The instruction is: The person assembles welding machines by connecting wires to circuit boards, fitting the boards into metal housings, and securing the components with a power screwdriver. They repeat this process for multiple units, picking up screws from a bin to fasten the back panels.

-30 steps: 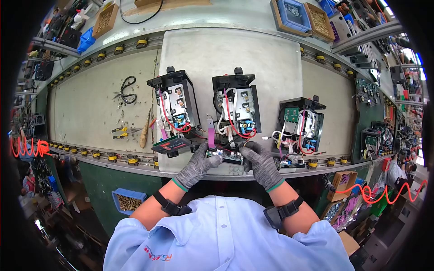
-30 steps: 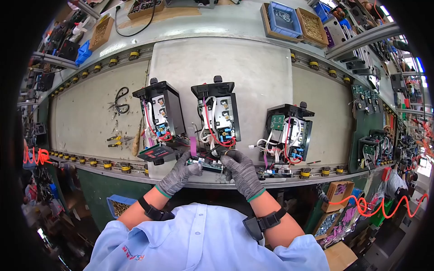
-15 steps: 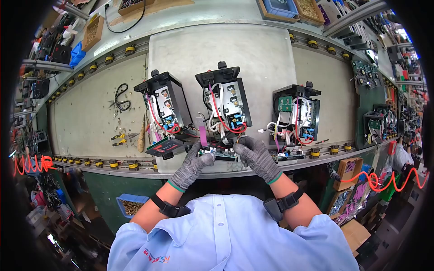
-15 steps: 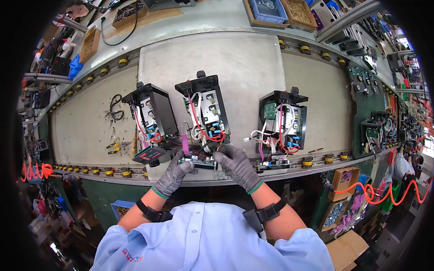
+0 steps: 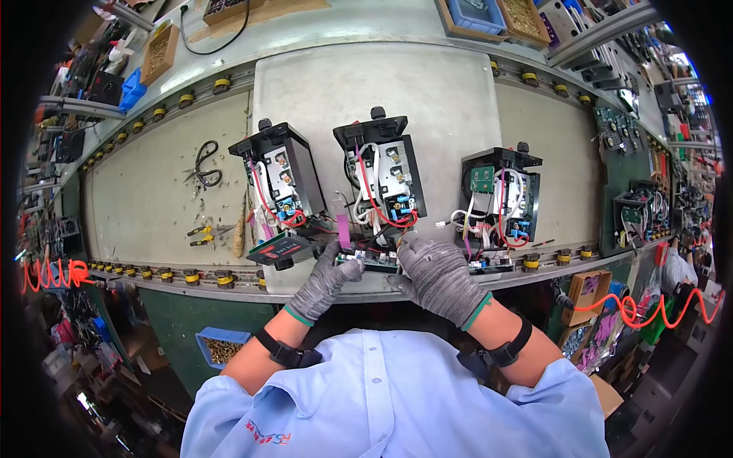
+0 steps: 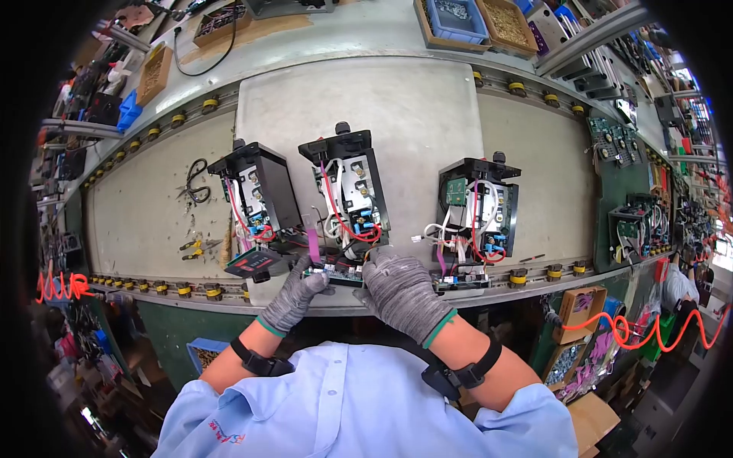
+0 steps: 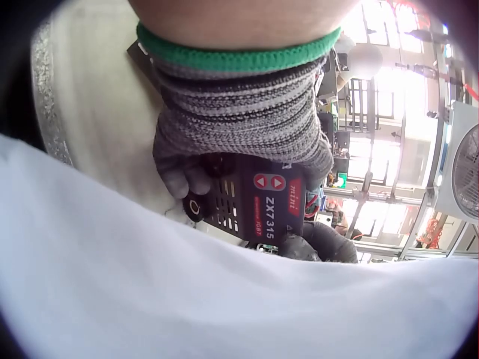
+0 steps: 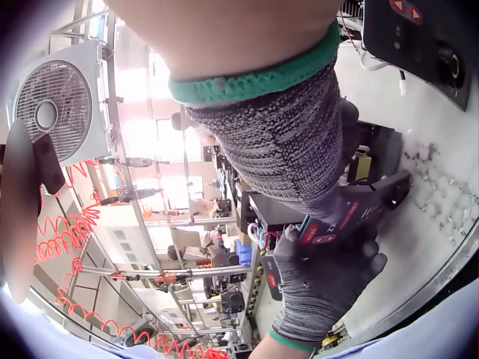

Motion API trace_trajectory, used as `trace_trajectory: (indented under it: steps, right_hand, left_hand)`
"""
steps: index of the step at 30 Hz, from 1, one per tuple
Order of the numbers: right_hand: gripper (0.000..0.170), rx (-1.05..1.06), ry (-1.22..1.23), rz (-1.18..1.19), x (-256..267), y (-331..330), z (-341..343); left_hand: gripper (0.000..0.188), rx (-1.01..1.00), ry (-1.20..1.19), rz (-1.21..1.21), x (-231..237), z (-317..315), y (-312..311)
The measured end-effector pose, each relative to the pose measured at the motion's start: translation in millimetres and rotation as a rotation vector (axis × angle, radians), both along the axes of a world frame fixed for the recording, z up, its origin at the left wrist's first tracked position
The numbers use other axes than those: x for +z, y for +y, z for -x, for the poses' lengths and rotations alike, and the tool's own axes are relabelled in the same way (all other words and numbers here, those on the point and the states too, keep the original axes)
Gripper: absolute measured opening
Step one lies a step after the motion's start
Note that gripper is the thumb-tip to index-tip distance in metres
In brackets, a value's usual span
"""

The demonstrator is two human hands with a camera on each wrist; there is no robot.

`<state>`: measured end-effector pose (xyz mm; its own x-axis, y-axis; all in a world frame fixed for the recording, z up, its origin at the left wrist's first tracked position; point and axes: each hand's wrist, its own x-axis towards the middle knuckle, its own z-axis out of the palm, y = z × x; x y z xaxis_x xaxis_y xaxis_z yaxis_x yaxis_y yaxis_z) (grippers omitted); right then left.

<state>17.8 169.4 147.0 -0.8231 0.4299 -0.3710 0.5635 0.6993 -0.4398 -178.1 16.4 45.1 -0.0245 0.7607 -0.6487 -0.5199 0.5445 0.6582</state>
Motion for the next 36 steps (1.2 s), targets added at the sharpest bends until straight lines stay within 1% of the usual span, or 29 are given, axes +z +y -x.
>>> trace_trajectory:
  steps: [1,2,4,7,9,12,14,15,16,18,20,22,24,26,27,28,32,34,35,36]
  right_hand:
    - [0.044,0.064,-0.023,-0.024,-2,3,2]
    - [0.044,0.068,-0.02,-0.021,-2,7,3]
    - [0.039,0.154,0.024,-0.005,0,15,4]
    - [0.036,0.206,0.027,-0.014,-3,21,5]
    - [0.035,0.226,0.027,-0.032,-4,26,0]
    - [0.033,0.261,-0.031,-0.057,8,33,-4]
    - [0.037,0.2,-0.101,-0.077,17,32,-4]
    - [0.043,0.205,-0.143,-0.059,31,34,3]
    - [0.048,0.225,-0.133,-0.002,41,36,10]
    - [0.05,0.276,0.017,0.101,43,38,16]
    - [0.047,0.329,-0.009,0.152,32,38,23]
    - [0.043,0.417,-0.091,0.248,24,40,33]
    - [0.043,0.465,-0.117,0.243,24,44,51]
    - [0.043,0.567,-0.353,0.306,31,49,71]
    - [0.041,0.587,-0.339,0.324,21,51,72]
    - [0.041,0.595,-0.346,0.319,17,50,73]
    - [0.04,0.642,-0.35,0.306,8,48,84]
    - [0.045,0.646,-0.576,0.362,12,46,99]
    - [0.045,0.65,-0.58,0.359,11,47,104]
    - [0.049,0.637,-0.602,0.432,8,49,109]
  left_hand:
    - [0.08,0.005,0.003,0.002,1,0,0]
    - [0.079,0.023,-0.008,0.006,2,-2,0]
    - [0.079,0.045,-0.021,0.011,2,-2,2]
    - [0.078,0.044,-0.016,-0.003,0,-6,3]
    - [0.077,0.051,-0.012,0.077,1,-10,5]
    - [0.08,0.092,0.028,0.04,20,-33,0]
    - [0.084,0.128,0.044,0.009,23,-43,-1]
    - [0.081,0.142,0.103,-0.017,24,-45,0]
    - [0.078,0.155,0.162,-0.039,24,-48,-1]
    - [0.079,0.215,0.136,-0.065,21,-53,-5]
    - [0.082,0.258,0.155,-0.095,24,-59,-4]
    - [0.079,0.311,0.152,-0.088,22,-65,-5]
    - [0.077,0.375,0.099,-0.113,20,-70,-6]
    - [0.075,0.383,0.114,-0.111,21,-72,-6]
    - [0.075,0.376,0.119,-0.084,25,-72,-6]
    - [0.074,0.369,0.122,-0.059,28,-71,-6]
    - [0.074,0.375,0.188,-0.098,37,-70,-3]
    - [0.076,0.374,0.186,-0.089,41,-69,-4]
    - [0.076,0.38,0.183,-0.09,39,-69,-4]
    - [0.077,0.373,0.189,-0.099,36,-69,-4]
